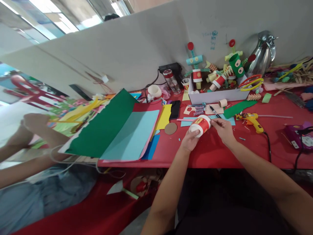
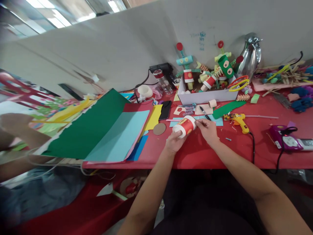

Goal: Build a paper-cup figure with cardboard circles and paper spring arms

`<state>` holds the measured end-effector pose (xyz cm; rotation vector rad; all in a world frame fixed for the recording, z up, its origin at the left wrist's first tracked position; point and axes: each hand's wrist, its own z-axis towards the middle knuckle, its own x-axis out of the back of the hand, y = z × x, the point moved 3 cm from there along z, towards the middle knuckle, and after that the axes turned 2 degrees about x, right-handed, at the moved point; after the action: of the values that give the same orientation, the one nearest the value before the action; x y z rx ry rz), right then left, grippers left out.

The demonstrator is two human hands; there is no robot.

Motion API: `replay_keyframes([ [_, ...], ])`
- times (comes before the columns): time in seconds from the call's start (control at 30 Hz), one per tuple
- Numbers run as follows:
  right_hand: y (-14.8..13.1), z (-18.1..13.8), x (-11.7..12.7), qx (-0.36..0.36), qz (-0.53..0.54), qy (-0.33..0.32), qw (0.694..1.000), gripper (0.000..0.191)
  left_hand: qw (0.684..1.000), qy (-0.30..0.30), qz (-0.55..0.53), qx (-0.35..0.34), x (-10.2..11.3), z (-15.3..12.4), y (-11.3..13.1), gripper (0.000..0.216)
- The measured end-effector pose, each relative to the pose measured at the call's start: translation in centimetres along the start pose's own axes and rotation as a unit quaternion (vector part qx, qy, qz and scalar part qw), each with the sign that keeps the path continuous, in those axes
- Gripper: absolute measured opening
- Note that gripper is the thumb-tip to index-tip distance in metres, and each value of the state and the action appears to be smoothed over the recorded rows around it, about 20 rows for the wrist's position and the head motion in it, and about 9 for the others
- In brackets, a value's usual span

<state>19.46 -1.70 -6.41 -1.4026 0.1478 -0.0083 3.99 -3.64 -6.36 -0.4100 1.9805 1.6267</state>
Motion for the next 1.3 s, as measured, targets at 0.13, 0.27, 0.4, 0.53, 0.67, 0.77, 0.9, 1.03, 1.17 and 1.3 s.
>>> replay_keyframes([
  [0.13, 0.4, 0.2, 0.0, -0.032, 0.041, 0.007, 0.999, 0.036, 1.000, 0.015, -0.023, -0.014, 0.3, 0.3, 0.2, 0.067],
  [0.27, -0.5, -0.3, -0.6, 0.044, -0.001, -0.058, 0.997, 0.049, 0.997, 0.058, -0.044, 0.008, 1.2, 0.8, -0.1, 0.056],
  [0.4, -1.6, -1.3, -1.6, 0.160, -0.119, -0.134, 0.971, 0.077, 0.999, 0.038, 0.010, 0.030, 1.2, 0.7, -0.9, 0.062],
  [0.53, -0.8, -0.7, -1.3, 0.025, 0.007, -0.079, 0.997, 0.060, 0.999, -0.022, 0.045, -0.013, 0.6, 0.4, -0.9, 0.073],
  [0.67, -0.1, -0.1, -1.1, -0.151, 0.169, -0.092, 0.970, 0.052, 0.987, 0.008, 0.141, -0.080, 0.6, 0.5, -0.6, 0.075],
  [0.77, -0.1, -0.4, -1.4, -0.200, 0.202, -0.139, 0.948, 0.051, 0.967, 0.044, 0.209, -0.136, 0.6, 0.5, -0.4, 0.059],
  [0.9, -0.2, -0.8, -1.8, -0.224, 0.230, -0.148, 0.935, 0.047, 0.947, 0.078, 0.240, -0.200, 0.4, 0.1, 0.2, 0.041],
  [1.03, -0.1, -0.6, -1.8, -0.249, 0.245, -0.132, 0.928, 0.046, 0.936, 0.079, 0.275, -0.207, 0.2, 0.0, 0.6, 0.026],
  [1.17, 0.1, -0.5, -1.8, -0.266, 0.239, -0.122, 0.926, 0.048, 0.931, 0.088, 0.292, -0.199, 0.4, 0.0, 0.7, 0.020],
  [1.3, 0.4, -0.6, -2.0, -0.276, 0.240, -0.112, 0.924, 0.046, 0.927, 0.099, 0.291, -0.216, -0.1, -0.4, 0.9, 0.029],
])
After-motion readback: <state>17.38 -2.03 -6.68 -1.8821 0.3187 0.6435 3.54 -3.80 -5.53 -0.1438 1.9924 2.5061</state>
